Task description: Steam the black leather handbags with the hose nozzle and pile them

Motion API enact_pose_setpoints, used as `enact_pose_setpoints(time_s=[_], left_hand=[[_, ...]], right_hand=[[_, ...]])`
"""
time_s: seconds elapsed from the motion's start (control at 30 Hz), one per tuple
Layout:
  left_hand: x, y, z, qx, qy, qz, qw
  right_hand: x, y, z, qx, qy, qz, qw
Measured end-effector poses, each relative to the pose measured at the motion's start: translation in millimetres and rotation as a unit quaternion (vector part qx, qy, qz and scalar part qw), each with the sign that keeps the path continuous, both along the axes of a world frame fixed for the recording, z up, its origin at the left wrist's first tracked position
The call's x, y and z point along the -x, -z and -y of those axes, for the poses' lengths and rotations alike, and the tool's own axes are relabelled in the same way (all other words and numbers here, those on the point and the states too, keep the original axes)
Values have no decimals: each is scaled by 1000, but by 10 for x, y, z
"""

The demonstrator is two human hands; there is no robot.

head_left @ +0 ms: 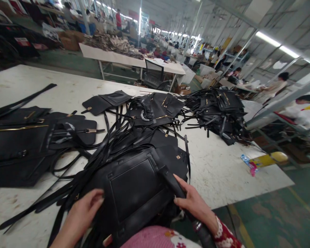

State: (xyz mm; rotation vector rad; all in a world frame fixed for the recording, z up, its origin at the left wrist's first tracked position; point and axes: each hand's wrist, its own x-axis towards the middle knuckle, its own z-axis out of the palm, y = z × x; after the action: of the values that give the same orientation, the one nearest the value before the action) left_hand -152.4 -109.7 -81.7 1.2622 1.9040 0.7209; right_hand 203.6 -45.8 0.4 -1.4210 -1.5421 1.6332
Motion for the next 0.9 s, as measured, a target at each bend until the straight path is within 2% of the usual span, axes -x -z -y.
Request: enact_pose_setpoints(time_s=[0.07, 0.1, 0.13, 0.2, 0.27, 0.33, 0.43, 0.57, 0.77, 0.83, 0.9], left_hand=[[-162, -315, -635, -86, 46, 2, 995], [-303, -412, -952, -114, 61, 28, 991], [-467, -459, -1248, -110, 74, 78, 988], [-797, -427, -1729, -73, 70, 154, 983], [-1044, -300, -2014, -31, 76, 199, 977], [-1165, -178, -2107, 5, 88, 248, 965], [-1171, -98, -2024, 50, 102, 342, 933], [-1135, -90, -1866, 75, 91, 434, 893], [-1182, -79, -1838, 76, 64, 501, 860], [-1191, -100, -1840, 72, 62, 512, 854], [-1195, -129, -1835, 68, 61, 520, 849]], right_hand=[[47, -16, -23, 11, 0, -14, 1000], [73, -37, -46, 16, 0, -23, 1000], [99, -65, -78, 19, -1, -31, 999], [145, -129, -163, 20, -5, -47, 999], [180, -184, -268, 13, -10, -58, 998], [203, -213, -383, 8, -12, -62, 998], [226, -206, -542, 21, -25, -78, 996], [298, -165, -704, 46, -40, -109, 992], [361, -183, -832, -42, 87, -112, 989], [296, -234, -796, -33, 85, -105, 990], [212, -289, -707, -6, 54, -99, 994]])
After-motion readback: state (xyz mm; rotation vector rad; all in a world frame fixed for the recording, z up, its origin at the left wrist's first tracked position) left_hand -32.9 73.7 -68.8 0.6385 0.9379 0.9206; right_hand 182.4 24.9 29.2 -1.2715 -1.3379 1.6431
